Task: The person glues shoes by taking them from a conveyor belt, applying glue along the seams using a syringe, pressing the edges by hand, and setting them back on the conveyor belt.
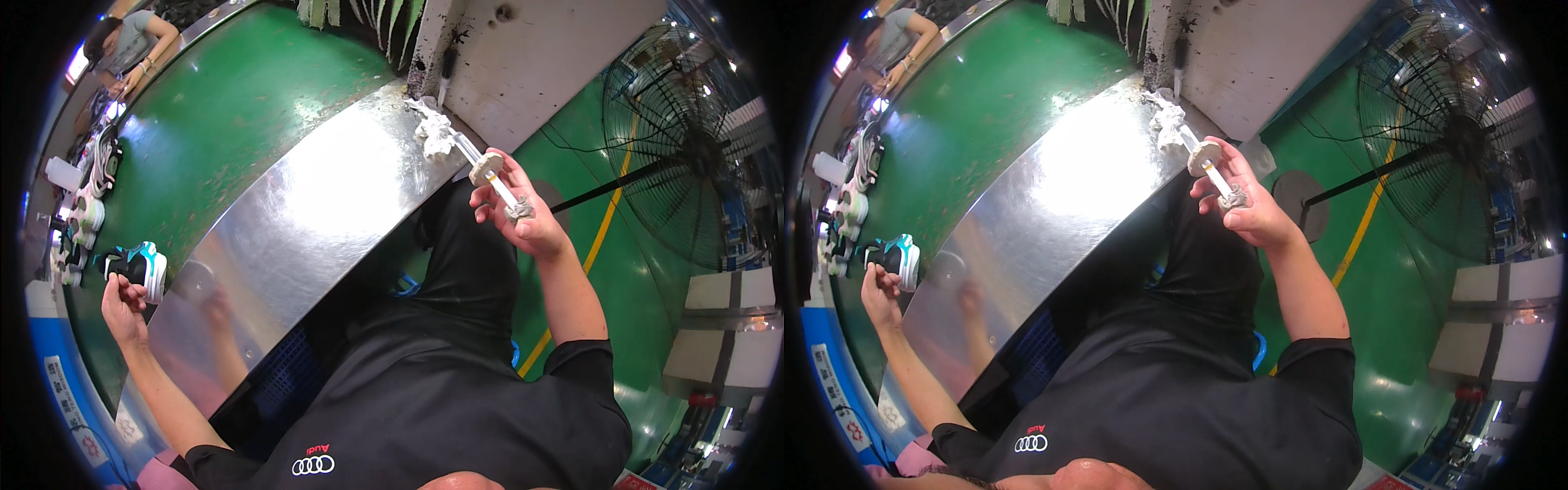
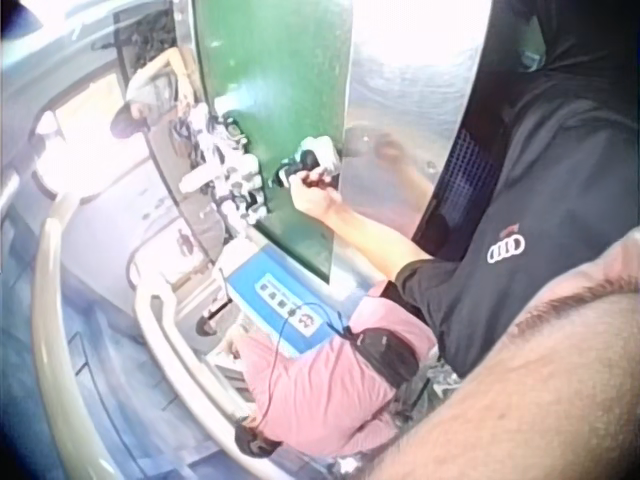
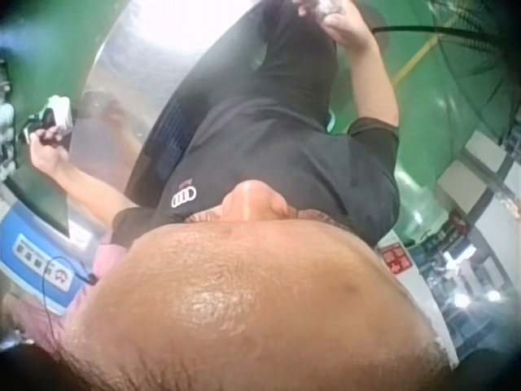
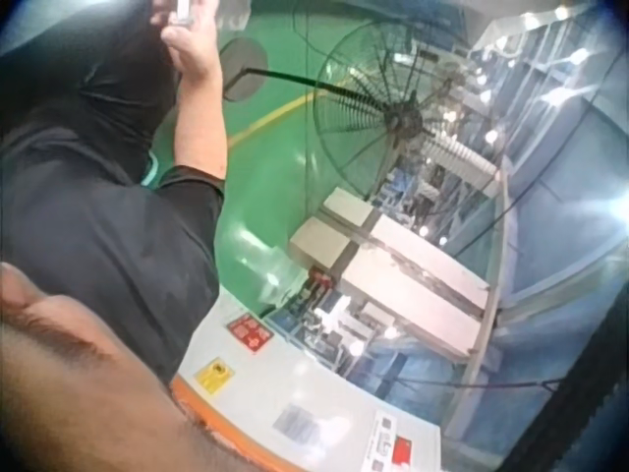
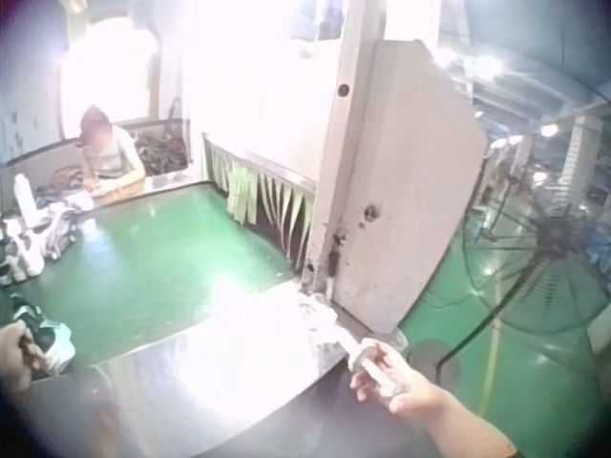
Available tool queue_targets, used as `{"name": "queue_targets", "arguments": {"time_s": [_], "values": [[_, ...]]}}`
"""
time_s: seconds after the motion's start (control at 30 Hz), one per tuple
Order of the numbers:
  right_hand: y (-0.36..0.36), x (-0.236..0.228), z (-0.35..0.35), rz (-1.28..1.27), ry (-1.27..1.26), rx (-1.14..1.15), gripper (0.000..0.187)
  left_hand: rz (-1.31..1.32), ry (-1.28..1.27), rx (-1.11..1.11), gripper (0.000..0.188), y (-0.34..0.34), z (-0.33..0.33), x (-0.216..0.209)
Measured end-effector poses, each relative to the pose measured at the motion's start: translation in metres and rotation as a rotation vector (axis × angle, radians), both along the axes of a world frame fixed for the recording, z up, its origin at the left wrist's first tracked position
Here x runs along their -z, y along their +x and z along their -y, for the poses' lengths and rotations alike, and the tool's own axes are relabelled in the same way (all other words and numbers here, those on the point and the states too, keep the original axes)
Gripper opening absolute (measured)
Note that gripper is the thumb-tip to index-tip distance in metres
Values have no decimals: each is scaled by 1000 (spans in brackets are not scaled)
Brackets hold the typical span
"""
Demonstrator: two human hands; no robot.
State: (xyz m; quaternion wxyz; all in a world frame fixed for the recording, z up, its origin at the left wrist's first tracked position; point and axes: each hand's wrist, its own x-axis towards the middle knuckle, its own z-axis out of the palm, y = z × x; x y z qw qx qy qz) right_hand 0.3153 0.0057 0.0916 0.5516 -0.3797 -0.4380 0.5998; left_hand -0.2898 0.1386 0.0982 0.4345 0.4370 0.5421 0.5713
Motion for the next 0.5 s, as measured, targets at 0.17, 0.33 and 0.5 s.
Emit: {"name": "queue_targets", "arguments": {"time_s": [0.17,0.33,0.5], "values": [[-9,4,-11,-102,-17,-44,115,-51,-113,-16,21,35,16,-26],[-32,-4,-33,-184,-1,-16,119,-201,111,83,25,68,34,-44],[-41,2,-53,-207,8,-156,122,-144,1,247,27,120,81,-39]]}}
